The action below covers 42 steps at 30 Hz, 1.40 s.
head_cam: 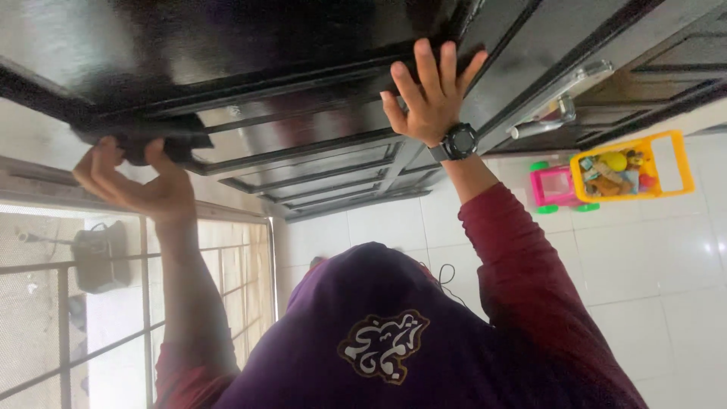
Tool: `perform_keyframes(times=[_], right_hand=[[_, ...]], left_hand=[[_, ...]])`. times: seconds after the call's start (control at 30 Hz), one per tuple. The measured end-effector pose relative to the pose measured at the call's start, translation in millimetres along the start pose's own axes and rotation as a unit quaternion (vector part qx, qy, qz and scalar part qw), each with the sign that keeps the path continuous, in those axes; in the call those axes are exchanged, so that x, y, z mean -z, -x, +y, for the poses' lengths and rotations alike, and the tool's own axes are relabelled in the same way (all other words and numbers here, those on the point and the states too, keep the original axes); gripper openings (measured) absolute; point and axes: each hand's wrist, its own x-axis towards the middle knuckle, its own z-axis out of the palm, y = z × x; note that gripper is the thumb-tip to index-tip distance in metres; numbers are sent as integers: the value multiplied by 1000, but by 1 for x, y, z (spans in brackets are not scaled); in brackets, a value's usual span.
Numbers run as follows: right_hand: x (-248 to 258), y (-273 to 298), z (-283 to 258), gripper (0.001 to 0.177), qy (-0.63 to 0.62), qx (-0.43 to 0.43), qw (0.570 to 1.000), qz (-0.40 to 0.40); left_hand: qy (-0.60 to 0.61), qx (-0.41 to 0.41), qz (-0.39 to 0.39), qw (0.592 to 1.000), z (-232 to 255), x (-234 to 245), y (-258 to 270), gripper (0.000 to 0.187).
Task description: Sanding the surface of a black wooden door using a hand-held sanding block.
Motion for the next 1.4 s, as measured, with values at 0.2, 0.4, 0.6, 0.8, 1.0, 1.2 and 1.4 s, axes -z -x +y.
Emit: perform_keyframes(times=[0.2, 0.4, 0.6, 0.8, 1.0, 1.2, 1.4], right_hand=[[-8, 1, 4, 68, 5, 33, 999, 37], [-9, 12, 5, 67, -3, 30, 999, 21], [-6, 19, 6, 67, -22, 31, 999, 21], [-9, 14, 3, 71, -23, 43, 998, 29], [-19, 19, 9, 73, 4, 47, 997, 56], [-27, 17, 14, 73, 28, 70, 993, 96], [-30, 14, 9, 72, 30, 55, 991, 115]], left_hand=[[-142, -52, -5, 989, -26, 16, 0, 42], [-237, -99, -24, 966, -46, 34, 0, 29], [-127, -46, 33, 990, -39, 18, 0, 27], [-183, 49, 37, 981, 23, 13, -3, 37], [-35, 85, -40, 995, 61, 13, -8, 82], [-118, 56, -51, 990, 39, 28, -14, 80], [-50, 2, -28, 998, 20, 54, -32, 68]])
